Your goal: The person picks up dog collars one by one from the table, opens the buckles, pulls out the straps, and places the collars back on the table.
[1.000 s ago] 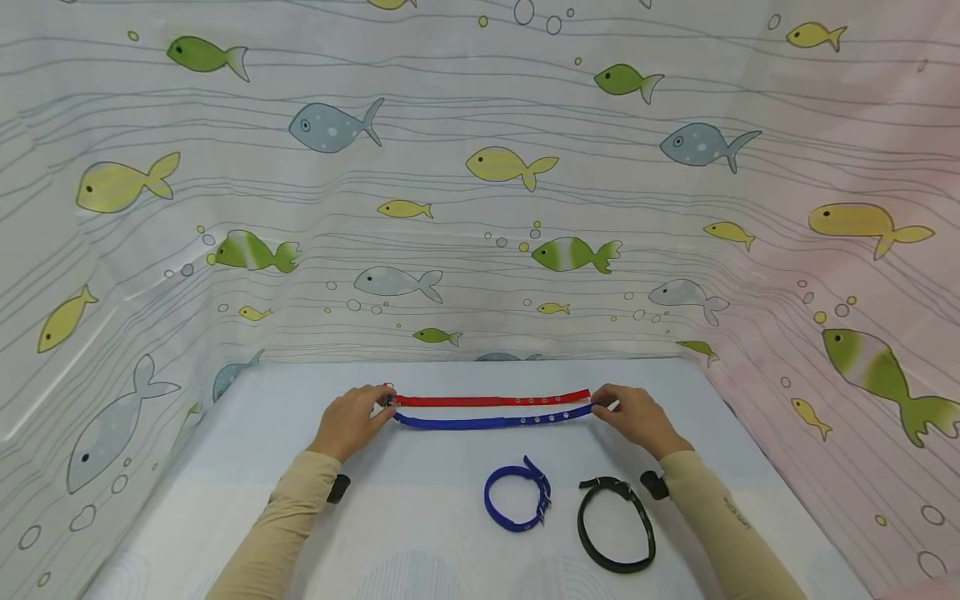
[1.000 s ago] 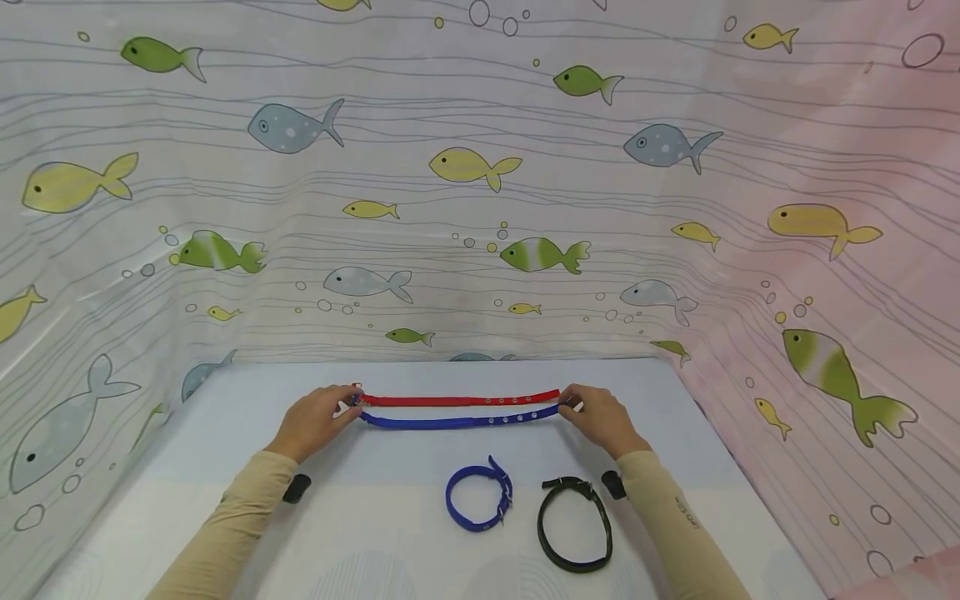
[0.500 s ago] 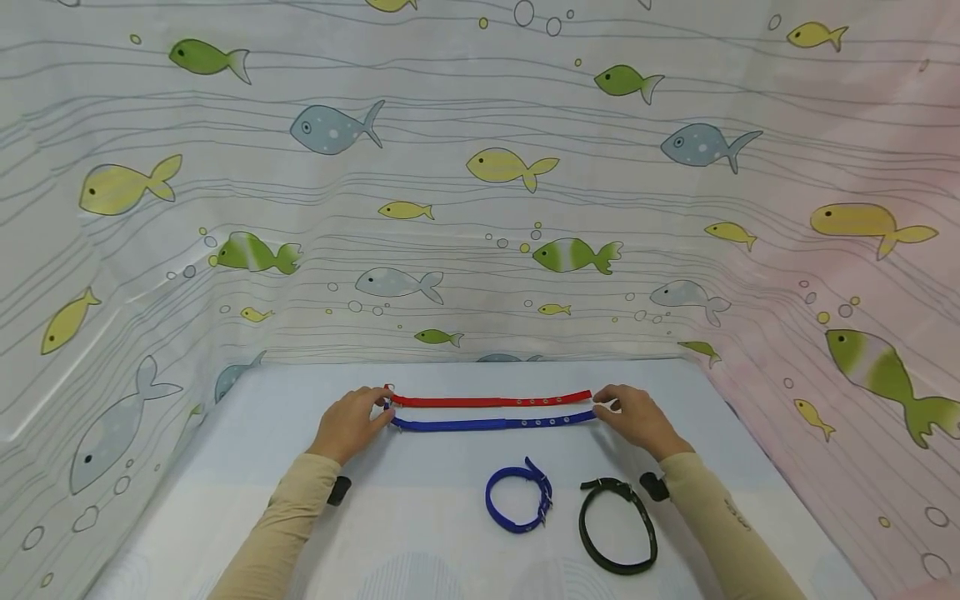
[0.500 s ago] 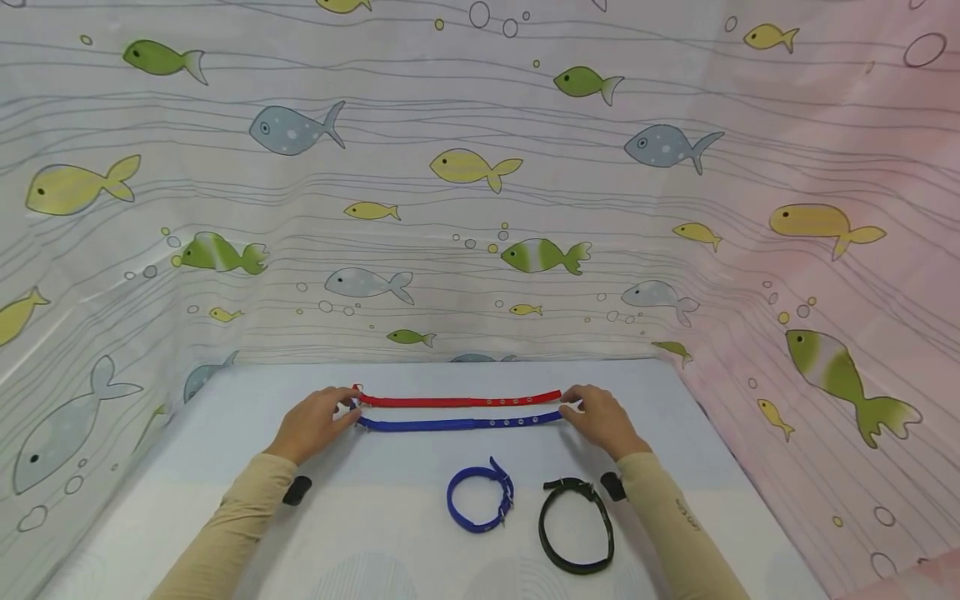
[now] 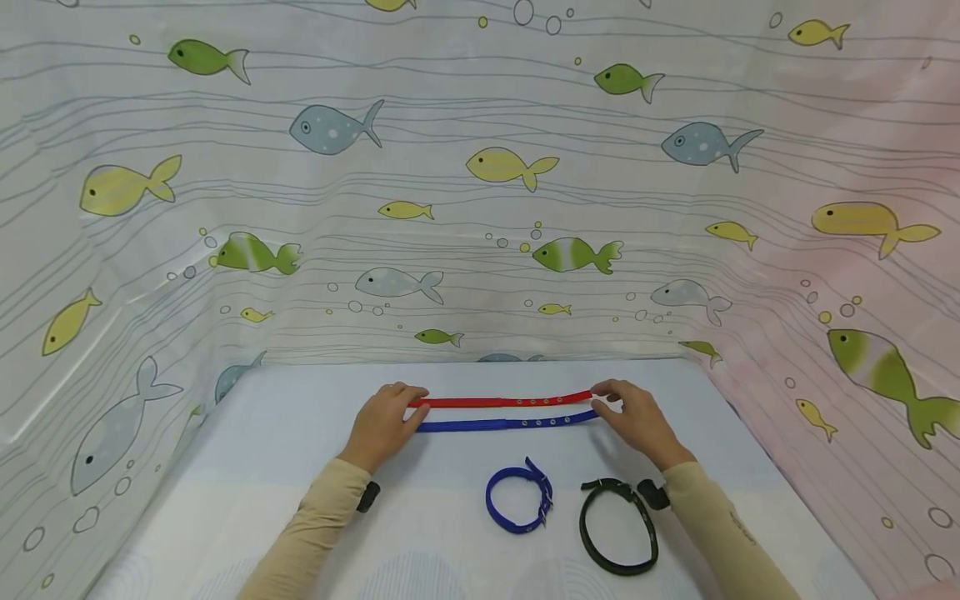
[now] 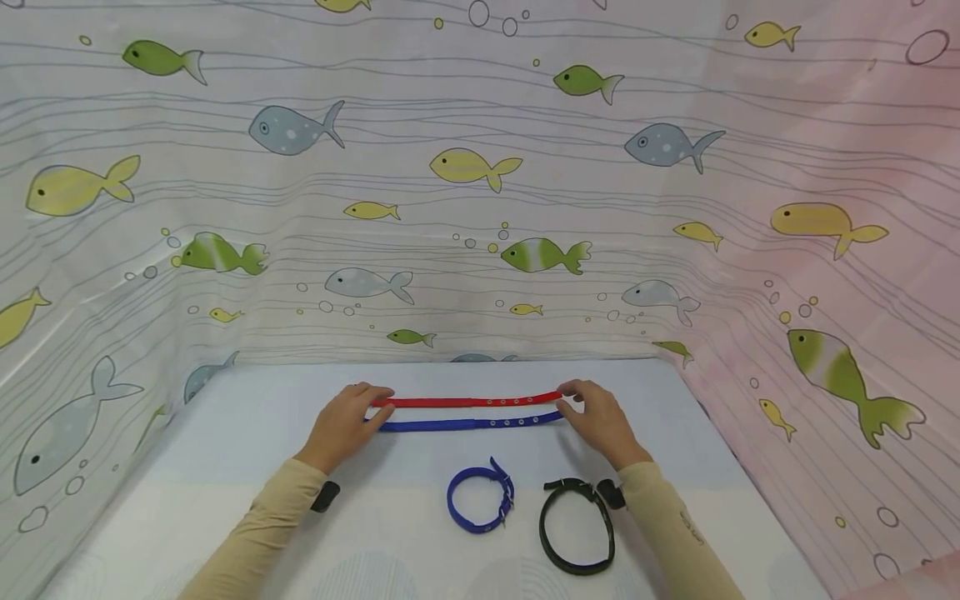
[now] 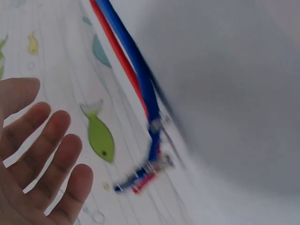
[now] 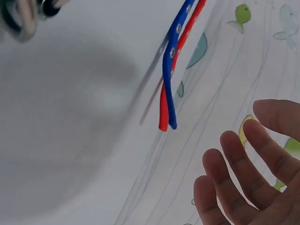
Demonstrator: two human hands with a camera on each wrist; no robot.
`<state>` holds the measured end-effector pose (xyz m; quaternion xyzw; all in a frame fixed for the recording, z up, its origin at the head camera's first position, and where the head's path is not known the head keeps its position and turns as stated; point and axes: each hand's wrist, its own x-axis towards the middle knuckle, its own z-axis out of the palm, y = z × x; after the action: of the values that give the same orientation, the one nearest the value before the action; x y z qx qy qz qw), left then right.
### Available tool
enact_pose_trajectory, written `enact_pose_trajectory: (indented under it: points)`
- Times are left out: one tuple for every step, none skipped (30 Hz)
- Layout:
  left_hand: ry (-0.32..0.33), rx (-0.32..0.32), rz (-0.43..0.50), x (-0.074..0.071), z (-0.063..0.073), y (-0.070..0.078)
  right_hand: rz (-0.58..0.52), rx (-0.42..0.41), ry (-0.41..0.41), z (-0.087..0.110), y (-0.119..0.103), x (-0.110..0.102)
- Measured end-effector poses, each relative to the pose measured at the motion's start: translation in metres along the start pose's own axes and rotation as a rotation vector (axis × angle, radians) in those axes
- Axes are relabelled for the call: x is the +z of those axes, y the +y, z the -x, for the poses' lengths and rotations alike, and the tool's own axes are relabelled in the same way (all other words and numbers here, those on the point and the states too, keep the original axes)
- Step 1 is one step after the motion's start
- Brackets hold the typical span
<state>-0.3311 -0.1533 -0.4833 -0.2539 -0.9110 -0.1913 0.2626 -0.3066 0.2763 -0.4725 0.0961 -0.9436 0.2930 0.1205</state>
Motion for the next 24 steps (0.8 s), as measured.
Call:
enact_pose_trajectory:
  points:
    - [-0.006, 0.013, 0.009, 0.002, -0.002, 0.007, 0.008, -0.005, 0.003, 0.001, 0.0, 0.0]
    - [-0.015, 0.023, 0.021, 0.005, -0.004, 0.014, 0.015, -0.009, 0.008, 0.001, -0.001, 0.001]
    - [-0.025, 0.034, 0.028, 0.008, -0.006, 0.021, 0.02, -0.012, 0.013, 0.002, -0.002, 0.001]
    - [-0.043, 0.044, 0.036, 0.011, -0.007, 0.029, 0.023, -0.019, 0.019, 0.003, -0.003, 0.0]
    - [-0.065, 0.052, 0.046, 0.014, -0.009, 0.036, 0.026, -0.019, 0.022, 0.003, -0.004, 0.0]
    - [-0.091, 0.061, 0.056, 0.017, -0.01, 0.044, 0.028, -0.017, 0.025, 0.004, -0.005, 0.0]
    - [-0.119, 0.072, 0.06, 0.02, -0.011, 0.051, 0.025, -0.014, 0.026, 0.005, -0.006, 0.0]
    - [-0.151, 0.085, 0.067, 0.024, -0.011, 0.058, 0.019, -0.012, 0.025, 0.006, -0.008, 0.0]
    - [-0.188, 0.097, 0.075, 0.026, -0.011, 0.066, 0.016, -0.016, 0.023, 0.006, -0.009, 0.001]
    - [-0.226, 0.111, 0.081, 0.028, -0.011, 0.073, 0.013, -0.02, 0.019, 0.007, -0.011, 0.001]
    - [-0.26, 0.128, 0.083, 0.03, -0.01, 0.08, 0.01, -0.016, 0.015, 0.008, -0.012, 0.002]
    - [-0.293, 0.144, 0.084, 0.032, -0.009, 0.086, 0.007, -0.016, 0.012, 0.009, -0.013, 0.003]
    - [-0.328, 0.158, 0.083, 0.034, -0.008, 0.092, 0.008, -0.017, 0.008, 0.009, -0.014, 0.005]
    - [-0.361, 0.172, 0.081, 0.036, -0.007, 0.098, 0.013, -0.021, 0.003, 0.01, -0.015, 0.006]
    - [-0.39, 0.183, 0.081, 0.037, -0.005, 0.103, 0.021, -0.023, -0.001, 0.011, -0.016, 0.007]
    - [-0.411, 0.197, 0.072, 0.038, -0.005, 0.107, 0.028, -0.023, -0.004, 0.011, -0.017, 0.008]
    - [-0.429, 0.209, 0.065, 0.039, -0.004, 0.111, 0.031, -0.023, -0.005, 0.012, -0.018, 0.009]
    - [-0.448, 0.214, 0.057, 0.04, -0.003, 0.114, 0.035, -0.032, -0.004, 0.012, -0.018, 0.01]
    - [-0.465, 0.218, 0.05, 0.041, -0.003, 0.117, 0.037, -0.041, 0.0, 0.012, -0.019, 0.01]
    - [-0.476, 0.222, 0.045, 0.041, -0.003, 0.119, 0.035, -0.05, 0.004, 0.013, -0.02, 0.011]
    - [-0.488, 0.22, 0.04, 0.043, -0.003, 0.121, 0.031, -0.058, 0.01, 0.013, -0.021, 0.011]
    - [-0.499, 0.219, 0.035, 0.044, -0.003, 0.123, 0.026, -0.067, 0.017, 0.013, -0.022, 0.011]
    - [-0.508, 0.215, 0.035, 0.046, -0.003, 0.124, 0.018, -0.076, 0.022, 0.013, -0.023, 0.011]
    - [-0.52, 0.207, 0.036, 0.048, -0.003, 0.124, 0.014, -0.085, 0.024, 0.013, -0.024, 0.011]
